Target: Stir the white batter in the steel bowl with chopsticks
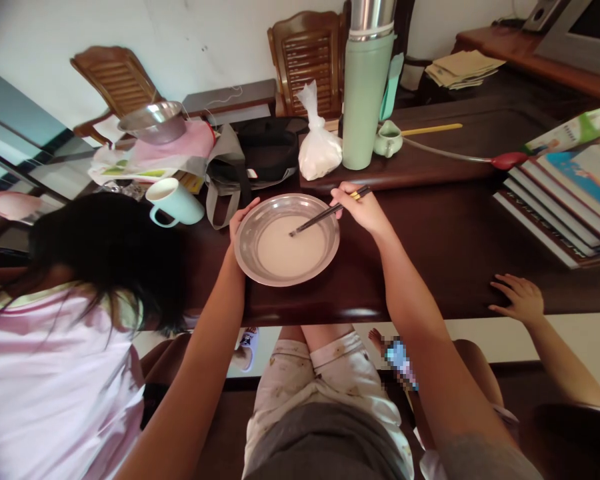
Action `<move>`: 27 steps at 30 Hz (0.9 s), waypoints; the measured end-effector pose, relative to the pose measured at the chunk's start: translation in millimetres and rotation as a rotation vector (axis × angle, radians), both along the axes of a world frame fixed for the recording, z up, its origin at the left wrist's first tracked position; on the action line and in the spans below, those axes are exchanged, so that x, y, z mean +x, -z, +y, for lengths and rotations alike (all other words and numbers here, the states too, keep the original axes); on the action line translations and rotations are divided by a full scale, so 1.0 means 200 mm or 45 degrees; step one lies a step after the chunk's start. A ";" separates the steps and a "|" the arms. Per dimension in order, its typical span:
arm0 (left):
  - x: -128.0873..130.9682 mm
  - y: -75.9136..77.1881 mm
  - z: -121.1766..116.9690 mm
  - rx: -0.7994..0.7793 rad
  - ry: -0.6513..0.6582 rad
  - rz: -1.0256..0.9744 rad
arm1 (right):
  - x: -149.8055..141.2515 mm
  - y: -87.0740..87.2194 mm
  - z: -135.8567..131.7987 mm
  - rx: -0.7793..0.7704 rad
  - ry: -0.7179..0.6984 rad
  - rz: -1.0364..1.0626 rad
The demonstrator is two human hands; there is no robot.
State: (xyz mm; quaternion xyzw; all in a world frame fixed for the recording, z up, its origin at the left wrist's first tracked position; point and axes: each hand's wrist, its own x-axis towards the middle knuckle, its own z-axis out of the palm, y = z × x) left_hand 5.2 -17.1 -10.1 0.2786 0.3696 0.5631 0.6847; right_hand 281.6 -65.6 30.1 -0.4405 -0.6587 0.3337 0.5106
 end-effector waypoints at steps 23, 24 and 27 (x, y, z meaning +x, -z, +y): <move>-0.03 -0.03 -0.01 0.015 -0.018 0.047 | 0.00 -0.07 -0.04 -0.003 0.070 0.015; -0.04 -0.03 -0.01 0.015 -0.016 0.045 | -0.01 -0.08 -0.04 -0.016 0.049 0.028; -0.05 -0.05 0.00 0.017 -0.011 0.035 | -0.05 -0.09 -0.04 -0.100 -0.115 -0.017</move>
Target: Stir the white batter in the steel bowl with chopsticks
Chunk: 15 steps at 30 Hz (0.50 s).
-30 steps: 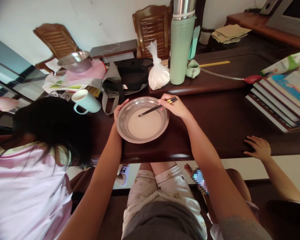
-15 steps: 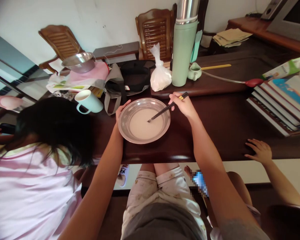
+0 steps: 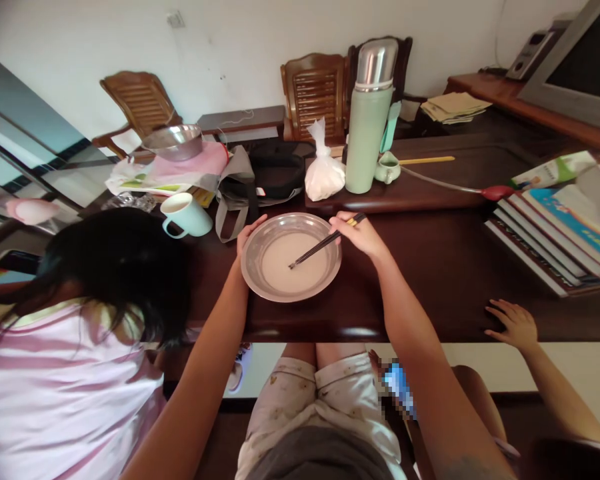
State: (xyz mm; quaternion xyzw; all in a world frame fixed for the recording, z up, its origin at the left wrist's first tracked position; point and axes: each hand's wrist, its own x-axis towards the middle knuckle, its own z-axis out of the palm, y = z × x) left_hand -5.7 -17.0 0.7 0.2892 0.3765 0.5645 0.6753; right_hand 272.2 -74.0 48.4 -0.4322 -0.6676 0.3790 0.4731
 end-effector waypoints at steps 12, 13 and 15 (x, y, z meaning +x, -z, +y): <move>-0.02 -0.06 0.00 0.039 0.008 0.012 | -0.02 -0.04 0.01 -0.011 0.012 -0.010; -0.02 -0.06 -0.01 0.070 -0.005 0.032 | -0.03 -0.04 0.01 -0.019 -0.017 -0.033; -0.02 -0.06 -0.01 0.089 -0.018 0.048 | -0.03 -0.04 0.01 -0.006 -0.010 -0.055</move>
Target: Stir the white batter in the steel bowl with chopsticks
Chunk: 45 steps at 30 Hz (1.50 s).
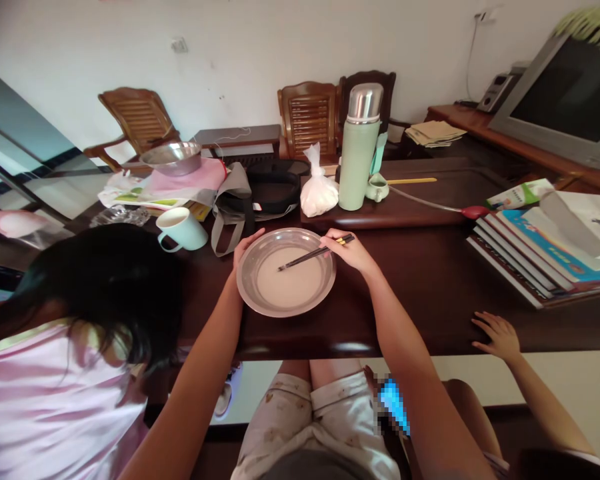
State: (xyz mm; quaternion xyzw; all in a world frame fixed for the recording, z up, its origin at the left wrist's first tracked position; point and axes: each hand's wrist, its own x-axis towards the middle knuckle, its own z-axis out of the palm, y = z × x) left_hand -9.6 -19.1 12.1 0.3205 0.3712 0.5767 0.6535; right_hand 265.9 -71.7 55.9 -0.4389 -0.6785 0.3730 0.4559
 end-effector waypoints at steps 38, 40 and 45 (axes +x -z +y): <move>0.05 0.00 -0.06 -0.098 -0.024 -0.078 | 0.10 0.01 -0.02 0.096 0.137 0.150; 0.05 0.01 -0.05 -0.094 -0.014 -0.075 | 0.11 0.02 -0.02 0.066 0.104 0.179; 0.05 0.02 -0.04 -0.075 -0.014 -0.054 | 0.08 0.01 -0.02 0.020 -0.048 0.061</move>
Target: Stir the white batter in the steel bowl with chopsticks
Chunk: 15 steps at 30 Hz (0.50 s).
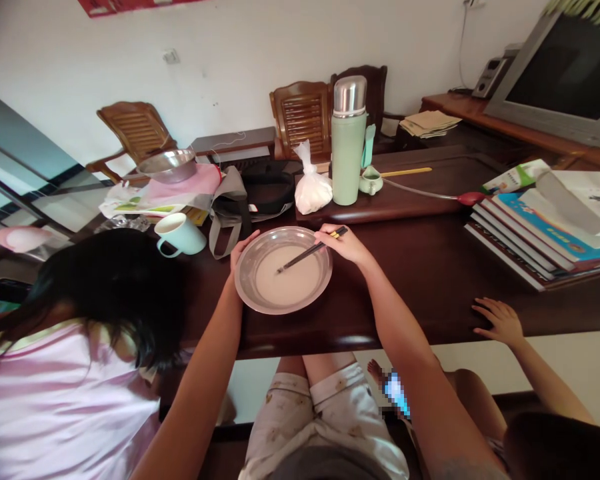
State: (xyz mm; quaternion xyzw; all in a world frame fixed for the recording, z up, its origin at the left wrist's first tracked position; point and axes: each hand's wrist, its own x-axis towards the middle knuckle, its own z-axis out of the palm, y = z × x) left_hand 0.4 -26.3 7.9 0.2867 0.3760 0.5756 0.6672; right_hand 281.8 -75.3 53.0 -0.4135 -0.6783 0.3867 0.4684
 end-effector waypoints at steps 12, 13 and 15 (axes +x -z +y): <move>0.01 -0.02 -0.01 -0.062 -0.019 0.005 | -0.01 0.01 0.00 0.021 0.041 -0.014; 0.02 -0.02 -0.01 -0.070 -0.015 0.001 | 0.00 0.01 0.00 0.039 0.103 0.000; 0.02 -0.02 -0.01 -0.086 -0.006 -0.006 | 0.02 0.00 0.00 0.061 0.224 0.056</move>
